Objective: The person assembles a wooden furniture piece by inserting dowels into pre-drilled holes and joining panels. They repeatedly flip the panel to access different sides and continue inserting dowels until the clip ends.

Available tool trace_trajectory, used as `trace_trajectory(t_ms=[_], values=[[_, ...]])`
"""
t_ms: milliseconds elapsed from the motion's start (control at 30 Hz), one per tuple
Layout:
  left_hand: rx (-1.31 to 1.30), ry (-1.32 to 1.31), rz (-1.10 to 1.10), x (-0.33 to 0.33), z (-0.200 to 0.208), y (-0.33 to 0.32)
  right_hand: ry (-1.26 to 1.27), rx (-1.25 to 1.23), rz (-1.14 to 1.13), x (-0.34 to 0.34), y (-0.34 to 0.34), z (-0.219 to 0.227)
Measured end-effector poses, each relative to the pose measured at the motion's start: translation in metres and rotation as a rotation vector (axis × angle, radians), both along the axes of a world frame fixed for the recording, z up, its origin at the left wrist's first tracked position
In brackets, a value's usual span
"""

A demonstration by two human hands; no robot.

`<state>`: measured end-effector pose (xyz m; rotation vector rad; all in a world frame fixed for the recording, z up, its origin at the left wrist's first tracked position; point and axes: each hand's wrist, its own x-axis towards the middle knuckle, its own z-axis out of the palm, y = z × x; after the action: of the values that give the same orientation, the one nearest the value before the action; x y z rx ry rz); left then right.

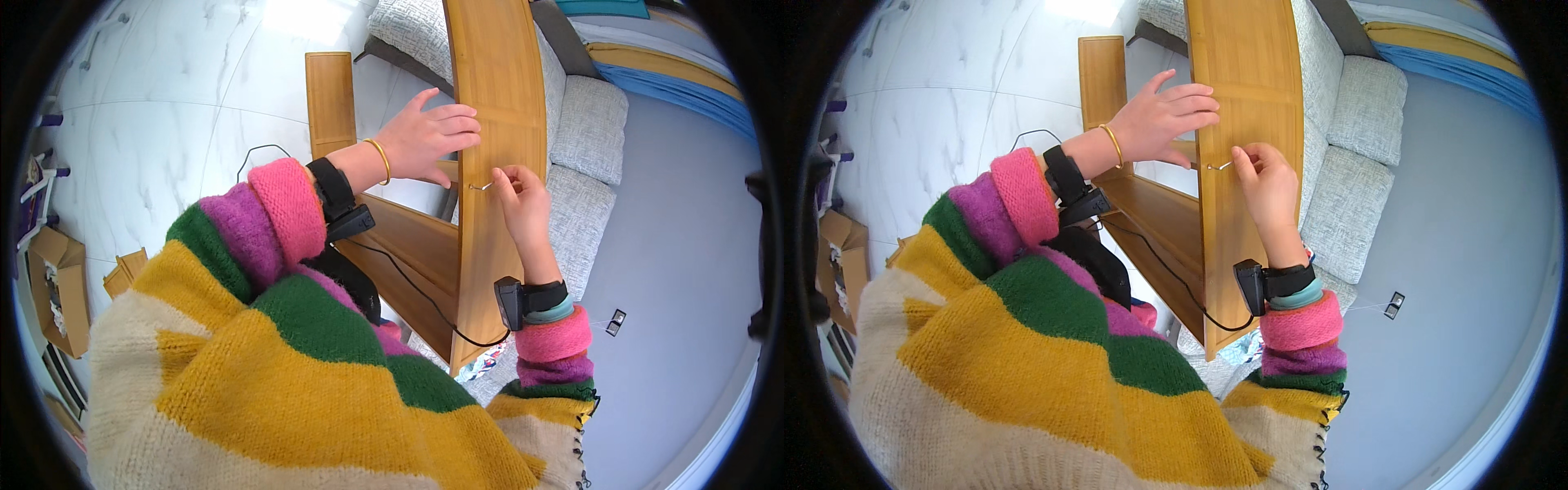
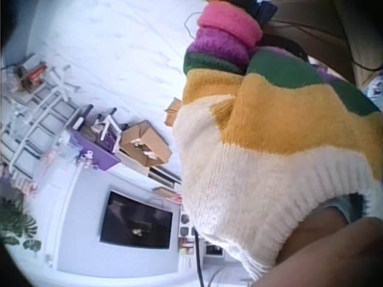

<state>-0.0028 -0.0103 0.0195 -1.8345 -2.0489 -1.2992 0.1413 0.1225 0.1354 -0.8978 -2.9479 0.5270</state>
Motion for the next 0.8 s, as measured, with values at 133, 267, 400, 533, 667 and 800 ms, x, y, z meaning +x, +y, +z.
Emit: trace_trajectory(t_ms=[133, 267, 400, 533, 667, 800], values=[[0.029, 0.004, -0.003, -0.001, 0.001, -0.002, 0.097, 0.510, 0.625, -0.004, -0.002, 0.017], [0.015, -0.004, -0.011, -0.001, -0.001, -0.003, -0.035, 0.545, 0.741, -0.007, -0.003, 0.026], [0.032, 0.007, 0.003, 0.000, 0.000, -0.003, -0.217, 0.519, 0.687, -0.011, -0.003, 0.030], [0.023, 0.015, 0.019, 0.001, 0.001, -0.001, -0.402, 0.406, 0.530, -0.009, -0.015, 0.030], [0.051, 0.002, 0.017, 0.000, -0.001, 0.001, -0.282, -0.046, 0.153, -0.008, -0.035, 0.020], [0.068, 0.025, 0.027, 0.000, -0.003, 0.002, -0.109, -0.725, -0.374, -0.014, -0.046, 0.009]])
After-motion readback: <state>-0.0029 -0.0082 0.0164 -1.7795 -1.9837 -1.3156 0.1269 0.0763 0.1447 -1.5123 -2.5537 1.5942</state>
